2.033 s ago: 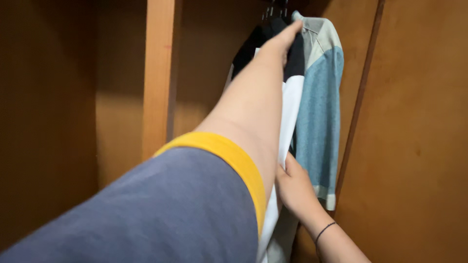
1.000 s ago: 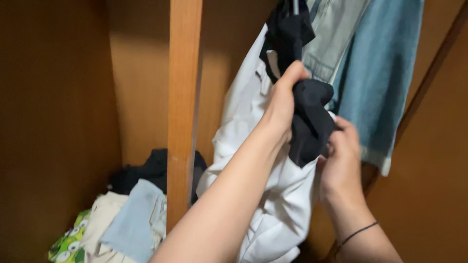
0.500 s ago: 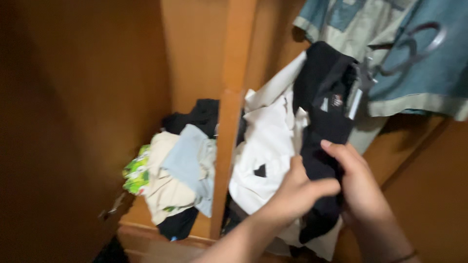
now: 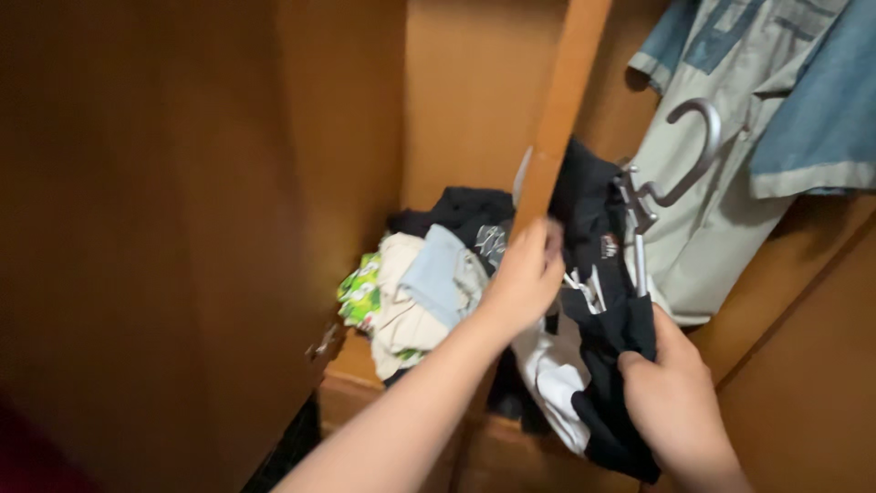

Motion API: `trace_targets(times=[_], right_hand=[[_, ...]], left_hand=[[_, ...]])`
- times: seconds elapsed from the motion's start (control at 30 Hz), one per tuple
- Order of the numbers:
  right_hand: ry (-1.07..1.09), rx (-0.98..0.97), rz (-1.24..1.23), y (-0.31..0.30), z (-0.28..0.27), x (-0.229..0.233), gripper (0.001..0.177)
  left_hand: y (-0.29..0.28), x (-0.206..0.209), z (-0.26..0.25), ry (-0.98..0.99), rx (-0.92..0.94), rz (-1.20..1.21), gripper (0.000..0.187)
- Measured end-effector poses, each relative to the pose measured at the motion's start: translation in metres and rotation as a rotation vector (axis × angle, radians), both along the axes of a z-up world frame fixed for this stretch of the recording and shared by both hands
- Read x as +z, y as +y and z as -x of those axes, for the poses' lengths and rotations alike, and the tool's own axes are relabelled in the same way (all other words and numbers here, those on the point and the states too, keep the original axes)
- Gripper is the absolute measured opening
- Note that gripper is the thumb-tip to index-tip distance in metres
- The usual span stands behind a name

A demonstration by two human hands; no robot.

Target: The person removes several shirts from a wooden wardrobe, one at a time, and places them on a bed. The shirts include a light blue button-up, a gray button-up, a patterned shirt, a white and black shirt, and a denim shirt. Each shirt is taken off a hanger and laid on the bed.

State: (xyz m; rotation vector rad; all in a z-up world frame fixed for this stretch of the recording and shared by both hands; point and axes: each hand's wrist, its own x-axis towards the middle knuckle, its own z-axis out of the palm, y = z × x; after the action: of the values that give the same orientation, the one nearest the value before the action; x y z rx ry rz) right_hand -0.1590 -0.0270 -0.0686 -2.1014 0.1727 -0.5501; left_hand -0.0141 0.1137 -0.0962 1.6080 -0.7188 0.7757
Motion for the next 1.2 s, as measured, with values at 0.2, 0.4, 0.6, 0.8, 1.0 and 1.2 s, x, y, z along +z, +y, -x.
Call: trace_targets(times=[0.2, 0.4, 0.6, 0.8, 1.0, 1.2], right_hand=[[0.076, -0.115, 0.022, 0.025, 0.063, -0.012, 0.058], [0.249, -0.162, 0.007, 0.018, 0.116, -0.031, 0.063], [0.355, 0.180, 0.120, -0.023, 0.129, -0.014, 0.059], [0.382, 0.299, 0.342, -0.031, 0.140, 0.008, 0.037], [0.150, 0.213, 0.517, 0.017, 0.118, 0.022, 0.038], [-0.239, 0.358, 0.544, 0.062, 0.081, 0.046, 0.027]], left_hand=[[0.016, 0.058, 0.026, -0.393, 0.390, -0.315, 0.078], [0.031, 0.051, 0.065, -0.370, 0.249, -0.393, 0.031], [0.084, 0.011, 0.120, -0.308, 0.260, -0.258, 0.017], [0.129, -0.010, 0.193, -0.210, 0.571, -0.175, 0.016], [0.153, 0.006, 0.236, 0.109, 0.878, -0.191, 0.017], [0.208, 0.044, 0.260, 0.623, 0.786, -0.228, 0.021]])
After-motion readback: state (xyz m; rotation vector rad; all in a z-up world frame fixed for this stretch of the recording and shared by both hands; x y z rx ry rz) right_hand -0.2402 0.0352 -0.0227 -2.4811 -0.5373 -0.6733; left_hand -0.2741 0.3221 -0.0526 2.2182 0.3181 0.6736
